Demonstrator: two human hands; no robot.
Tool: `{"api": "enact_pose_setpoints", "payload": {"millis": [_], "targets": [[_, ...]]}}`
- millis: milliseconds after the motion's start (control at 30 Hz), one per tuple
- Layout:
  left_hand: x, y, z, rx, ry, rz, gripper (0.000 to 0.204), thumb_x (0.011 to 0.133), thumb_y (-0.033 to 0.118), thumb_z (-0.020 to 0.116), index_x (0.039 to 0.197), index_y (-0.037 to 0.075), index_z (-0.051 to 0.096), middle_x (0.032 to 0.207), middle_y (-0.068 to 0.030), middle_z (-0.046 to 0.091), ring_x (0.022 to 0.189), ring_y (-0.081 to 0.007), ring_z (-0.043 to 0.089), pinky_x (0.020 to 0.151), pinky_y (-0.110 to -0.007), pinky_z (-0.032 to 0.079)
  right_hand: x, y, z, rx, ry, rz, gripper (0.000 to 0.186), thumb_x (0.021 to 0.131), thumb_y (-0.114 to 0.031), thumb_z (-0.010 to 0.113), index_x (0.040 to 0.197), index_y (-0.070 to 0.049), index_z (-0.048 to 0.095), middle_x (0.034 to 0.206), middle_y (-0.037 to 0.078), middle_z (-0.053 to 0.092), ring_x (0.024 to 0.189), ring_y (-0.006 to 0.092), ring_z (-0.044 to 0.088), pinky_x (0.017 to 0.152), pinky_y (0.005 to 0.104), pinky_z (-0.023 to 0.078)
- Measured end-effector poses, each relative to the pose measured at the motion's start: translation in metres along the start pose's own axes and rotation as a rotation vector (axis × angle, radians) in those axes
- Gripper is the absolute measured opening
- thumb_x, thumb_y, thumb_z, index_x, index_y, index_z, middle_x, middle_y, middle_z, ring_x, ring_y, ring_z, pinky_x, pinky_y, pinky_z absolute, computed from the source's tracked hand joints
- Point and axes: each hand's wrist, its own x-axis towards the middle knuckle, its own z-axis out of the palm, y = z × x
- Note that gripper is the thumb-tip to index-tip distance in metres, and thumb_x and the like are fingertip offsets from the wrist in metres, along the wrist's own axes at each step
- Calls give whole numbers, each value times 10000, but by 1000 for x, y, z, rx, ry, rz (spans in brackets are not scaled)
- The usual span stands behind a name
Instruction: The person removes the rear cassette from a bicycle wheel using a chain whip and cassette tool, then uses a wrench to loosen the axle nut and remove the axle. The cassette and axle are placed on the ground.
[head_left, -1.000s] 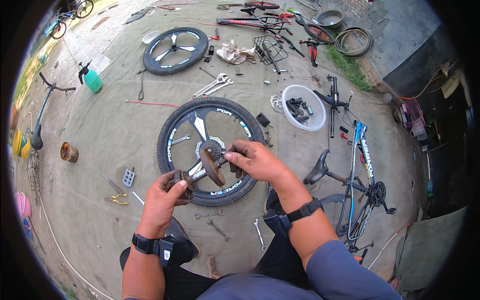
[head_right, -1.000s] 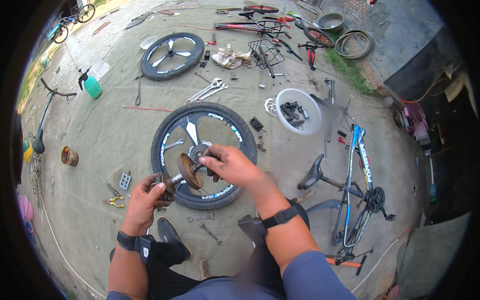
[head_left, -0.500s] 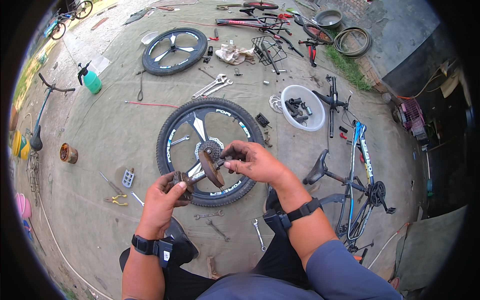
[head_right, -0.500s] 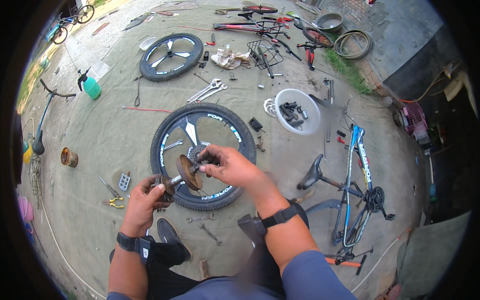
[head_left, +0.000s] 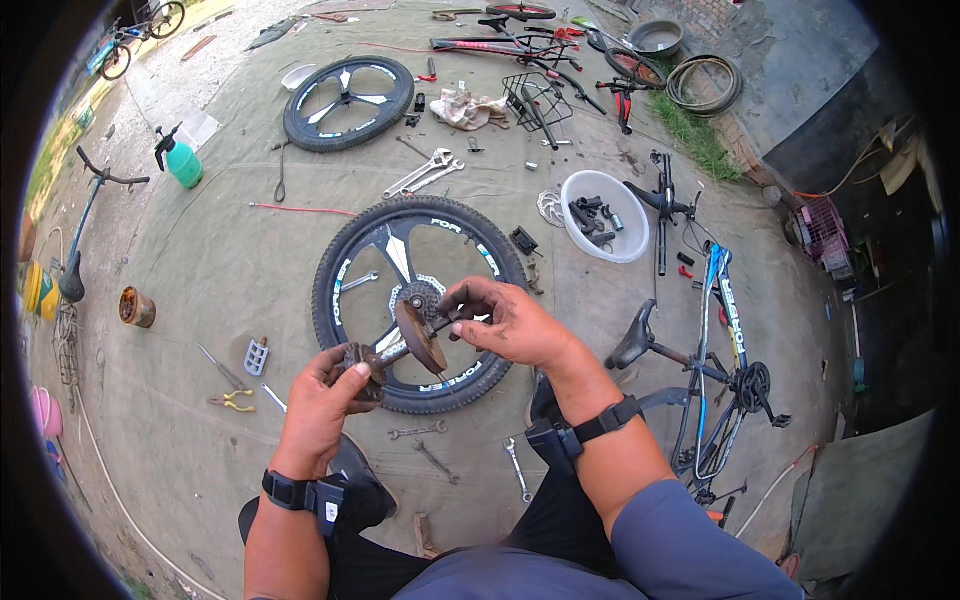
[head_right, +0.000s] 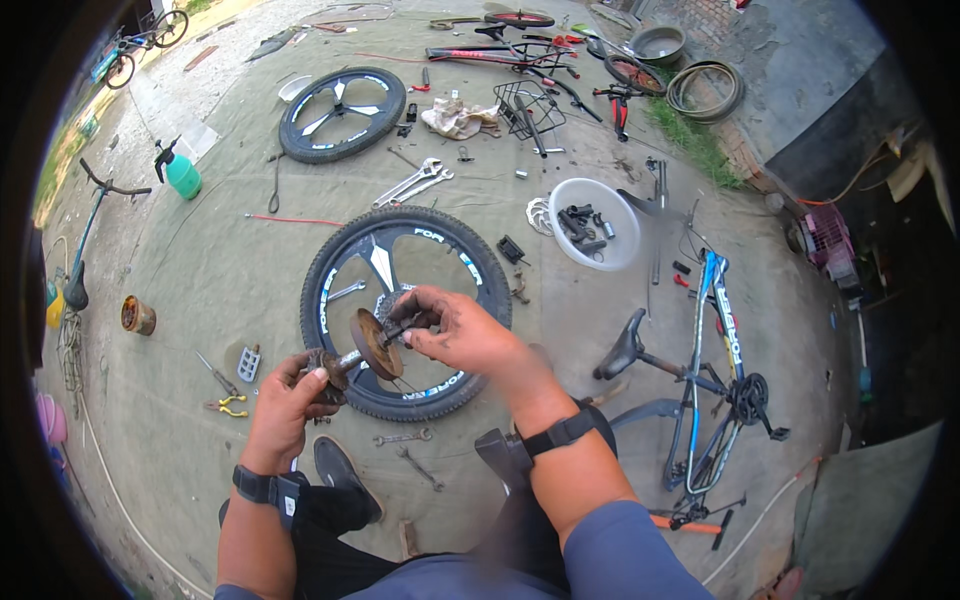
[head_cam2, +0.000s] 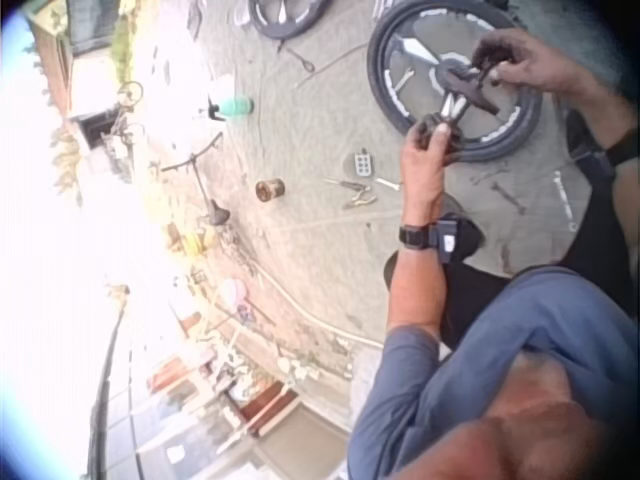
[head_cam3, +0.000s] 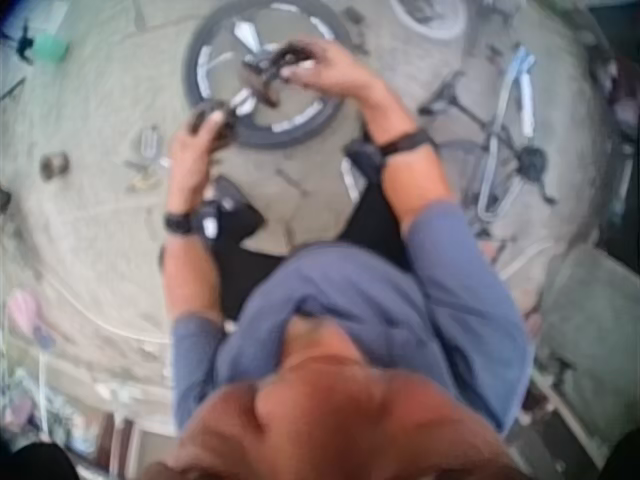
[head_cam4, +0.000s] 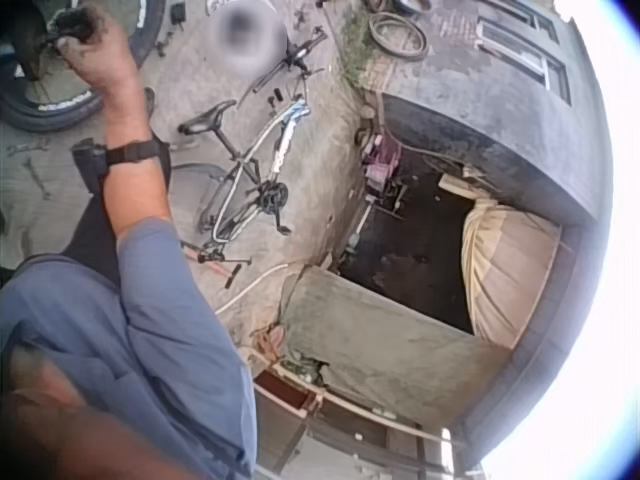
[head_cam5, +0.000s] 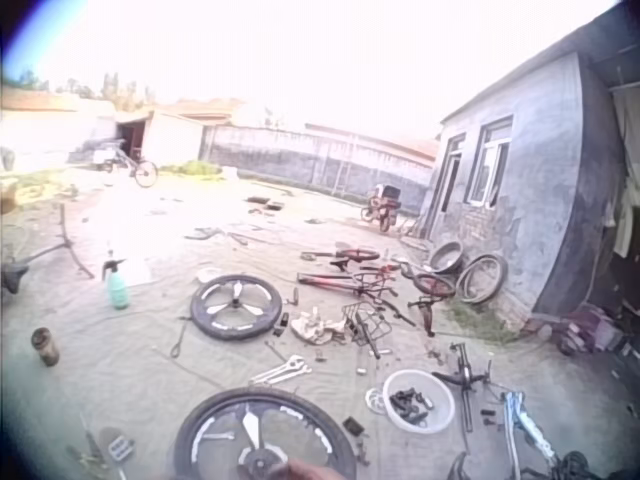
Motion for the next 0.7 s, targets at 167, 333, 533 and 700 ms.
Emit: {"api": "enact_pose_setpoints", "payload": {"millis": [167,333,533,700], "targets": [[-1,0,0,13,18,3,485,987,150,652,1378,-93,496,1110,-153,709,891,-216,731,731,-315,619,2,-27,-3,15,-11,436,346,972,-246,732,1202,-13,620,942,4,640,781,59,614,618,230,486],[1,1,4,20,-9,4,501,988,171,655,1380,-96,494,1119,-151,706,895,-217,730,733,-318,619,-4,-1,-8,-25,-5,123,338,984,-289,723,1176,-28,626,904,-7,640,786,54,618,571,228,450],[-3,4,2,33,4,12,541,983,201,672,1392,-101,484,1133,-149,699,917,-207,722,736,-309,613,3,-25,-3,-9,29,447,338,948,-220,769,1191,-33,626,916,-11,649,803,46,598,614,217,454],[-2,4,2,20,4,4,564,980,217,688,1403,-92,481,1141,-147,698,920,-205,717,748,-305,609,-3,-17,-2,74,46,205,360,929,-197,782,1212,-39,625,1022,12,661,891,61,617,653,213,480]]}}
